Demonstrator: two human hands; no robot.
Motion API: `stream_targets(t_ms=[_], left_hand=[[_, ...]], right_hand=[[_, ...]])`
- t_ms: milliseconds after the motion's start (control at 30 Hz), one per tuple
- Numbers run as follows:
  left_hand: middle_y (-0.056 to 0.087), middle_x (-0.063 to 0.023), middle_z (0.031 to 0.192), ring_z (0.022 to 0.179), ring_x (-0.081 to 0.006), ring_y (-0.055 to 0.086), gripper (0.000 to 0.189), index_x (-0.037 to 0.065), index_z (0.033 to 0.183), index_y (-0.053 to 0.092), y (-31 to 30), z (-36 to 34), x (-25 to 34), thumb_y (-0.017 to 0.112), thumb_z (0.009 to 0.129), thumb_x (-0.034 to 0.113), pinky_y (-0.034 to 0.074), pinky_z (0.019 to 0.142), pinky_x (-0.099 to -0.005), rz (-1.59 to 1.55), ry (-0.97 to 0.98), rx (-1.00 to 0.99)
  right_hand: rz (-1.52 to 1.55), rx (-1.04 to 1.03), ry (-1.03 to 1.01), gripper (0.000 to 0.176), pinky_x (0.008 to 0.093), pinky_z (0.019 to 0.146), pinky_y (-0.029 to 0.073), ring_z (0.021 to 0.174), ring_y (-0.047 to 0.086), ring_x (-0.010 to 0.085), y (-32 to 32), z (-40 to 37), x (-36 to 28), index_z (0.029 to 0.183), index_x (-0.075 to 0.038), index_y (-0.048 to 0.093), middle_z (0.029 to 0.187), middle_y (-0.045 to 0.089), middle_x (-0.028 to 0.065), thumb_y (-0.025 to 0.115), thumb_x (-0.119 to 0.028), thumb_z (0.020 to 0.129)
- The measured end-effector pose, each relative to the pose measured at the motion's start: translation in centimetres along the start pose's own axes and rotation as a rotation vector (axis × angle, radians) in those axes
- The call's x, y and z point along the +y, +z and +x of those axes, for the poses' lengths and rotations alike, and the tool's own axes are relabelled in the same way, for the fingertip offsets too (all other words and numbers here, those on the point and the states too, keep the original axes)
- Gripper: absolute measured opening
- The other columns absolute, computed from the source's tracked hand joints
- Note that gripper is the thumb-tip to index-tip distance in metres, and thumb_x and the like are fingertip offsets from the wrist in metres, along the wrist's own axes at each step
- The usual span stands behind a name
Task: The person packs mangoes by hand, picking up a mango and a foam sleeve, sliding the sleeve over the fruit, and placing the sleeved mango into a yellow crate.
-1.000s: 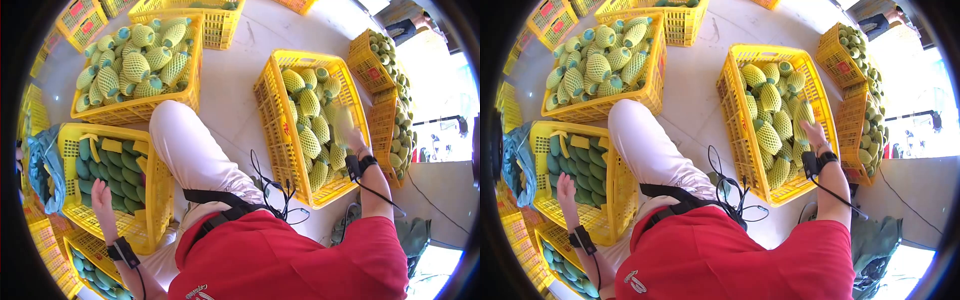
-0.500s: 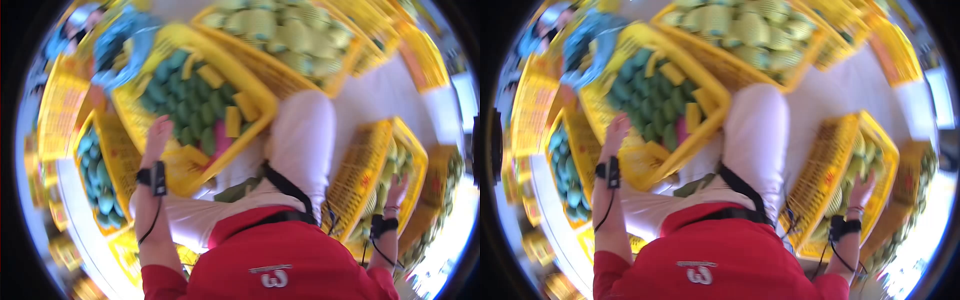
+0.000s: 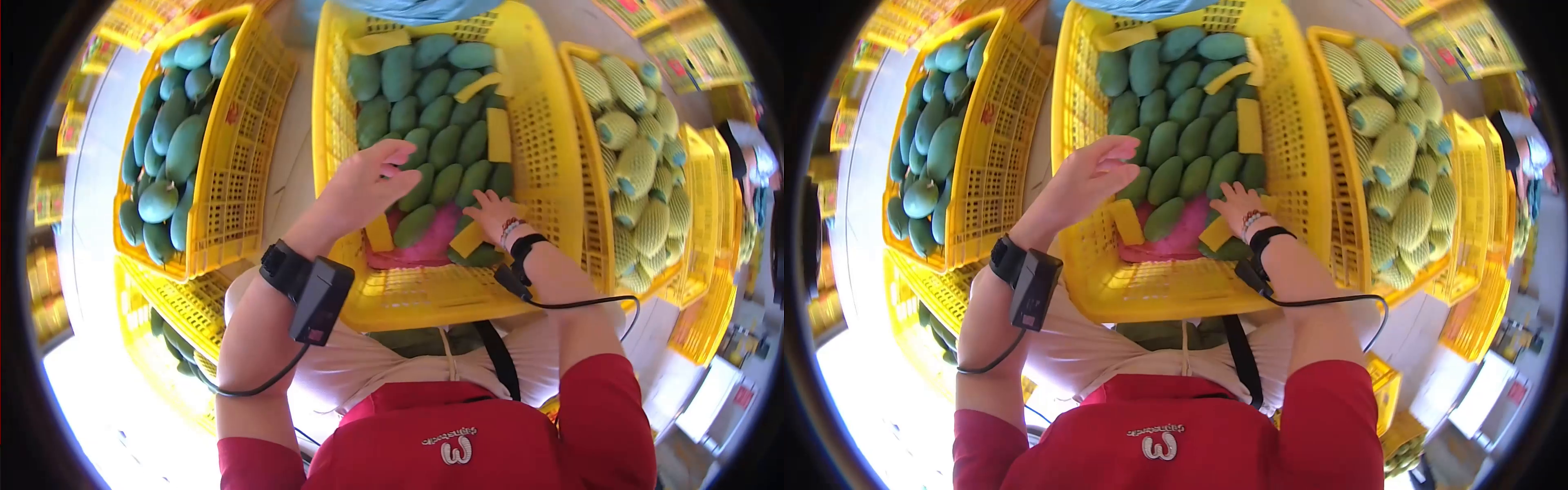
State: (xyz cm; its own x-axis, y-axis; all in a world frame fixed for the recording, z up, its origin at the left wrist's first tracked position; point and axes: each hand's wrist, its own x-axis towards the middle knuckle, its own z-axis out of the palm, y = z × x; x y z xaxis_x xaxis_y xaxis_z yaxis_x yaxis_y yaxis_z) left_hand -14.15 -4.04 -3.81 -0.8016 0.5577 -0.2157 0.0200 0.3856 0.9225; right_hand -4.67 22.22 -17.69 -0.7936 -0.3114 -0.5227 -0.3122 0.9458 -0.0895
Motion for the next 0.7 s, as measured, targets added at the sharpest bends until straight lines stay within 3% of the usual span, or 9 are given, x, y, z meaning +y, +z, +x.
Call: stream_targets(t_ms=[133,200,267,300,367,400,467,533,700], left_hand=[[0.059,-0.0129,0.11,0.098,-0.0202,0.057,0.044,0.004,0.119,0.051,-0.5,0.2,0.7,0.064,0.081,0.022,0.046,0.084,-0.0304,0.103,-0.066,-0.008],[0.059,-0.0136,0.108,0.098,-0.0202,0.057,0.045,0.003,0.118,0.052,0.0,0.3,0.0,0.065,0.08,0.023,0.046,0.081,-0.0299,0.17,-0.079,0.012],[0.062,-0.0187,0.096,0.086,-0.0339,0.061,0.043,0.004,0.11,0.057,1.3,0.3,-1.7,0.066,0.075,0.028,0.048,0.076,-0.0382,0.281,0.071,0.397],[0.062,-0.0187,0.096,0.086,-0.0339,0.061,0.043,0.004,0.11,0.057,1.1,0.4,-1.7,0.066,0.075,0.028,0.048,0.076,-0.0382,0.282,0.065,0.398],[0.062,-0.0079,0.088,0.081,-0.0135,0.059,0.032,0.004,0.112,0.057,0.6,0.7,-1.4,0.062,0.083,0.017,0.048,0.07,-0.0247,0.124,-0.027,0.138],[0.062,-0.0079,0.088,0.081,-0.0135,0.059,0.032,0.004,0.112,0.057,0.3,0.8,-1.1,0.062,0.083,0.017,0.048,0.07,-0.0247,0.124,-0.032,0.142],[0.06,-0.0009,0.081,0.074,-0.0063,0.055,0.024,0.005,0.11,0.059,-0.4,1.1,0.1,0.056,0.087,0.011,0.047,0.067,-0.0205,-0.116,-0.095,0.333],[0.057,0.003,0.081,0.072,-0.0017,0.05,0.023,0.006,0.11,0.059,-1.1,1.2,0.9,0.052,0.089,0.007,0.046,0.064,-0.0178,-0.185,-0.124,0.382],[0.058,0.0007,0.08,0.07,-0.0034,0.05,0.022,0.003,0.108,0.058,-1.7,1.5,1.6,0.055,0.087,0.01,0.043,0.062,-0.0188,-0.125,-0.044,0.55]], right_hand=[[-0.187,-0.038,-0.106,0.029,0.0463,0.098,0.031,0.126,0.03,0.0326,2.2,2.0,1.5,0.108,-0.012,0.061,0.129,0.043,0.0127,0.056,-0.01,0.079],[0.021,0.075,-0.079,0.025,0.0425,0.095,0.036,0.121,0.04,0.0292,-1.0,1.7,0.6,0.103,-0.009,0.062,0.126,0.046,0.0122,0.061,-0.012,0.078],[1.236,0.228,0.063,0.028,0.0378,0.086,0.044,0.11,0.051,0.0263,-3.6,2.4,-0.7,0.103,-0.006,0.061,0.118,0.052,0.0139,0.066,-0.016,0.078],[1.237,0.222,0.06,0.028,0.0378,0.086,0.044,0.11,0.051,0.0263,-5.6,2.4,-2.1,0.103,-0.006,0.061,0.118,0.052,0.0139,0.066,-0.016,0.078],[1.626,0.165,-0.134,0.039,0.0319,0.076,0.049,0.095,0.059,0.0229,-8.7,2.5,-4.9,0.102,0.001,0.059,0.111,0.057,0.0157,0.071,-0.025,0.074],[1.627,0.158,-0.138,0.039,0.0319,0.076,0.049,0.095,0.059,0.0229,-7.3,3.4,-5.2,0.102,0.001,0.059,0.111,0.057,0.0157,0.071,-0.025,0.074],[1.261,0.246,0.228,0.058,0.0297,0.075,0.049,0.09,0.06,0.0223,-1.0,6.4,-5.5,0.101,0.009,0.056,0.1,0.061,0.0163,0.073,-0.037,0.071],[1.086,-0.423,0.452,0.056,0.0315,0.064,0.051,0.085,0.057,0.0177,4.1,8.6,-4.6,0.106,0.003,0.052,0.103,0.055,0.0091,0.074,-0.035,0.071],[1.507,-0.35,0.896,0.049,0.031,0.059,0.049,0.08,0.055,0.016,9.4,10.0,-8.3,0.104,-0.002,0.055,0.101,0.055,0.0058,0.071,-0.035,0.072]])
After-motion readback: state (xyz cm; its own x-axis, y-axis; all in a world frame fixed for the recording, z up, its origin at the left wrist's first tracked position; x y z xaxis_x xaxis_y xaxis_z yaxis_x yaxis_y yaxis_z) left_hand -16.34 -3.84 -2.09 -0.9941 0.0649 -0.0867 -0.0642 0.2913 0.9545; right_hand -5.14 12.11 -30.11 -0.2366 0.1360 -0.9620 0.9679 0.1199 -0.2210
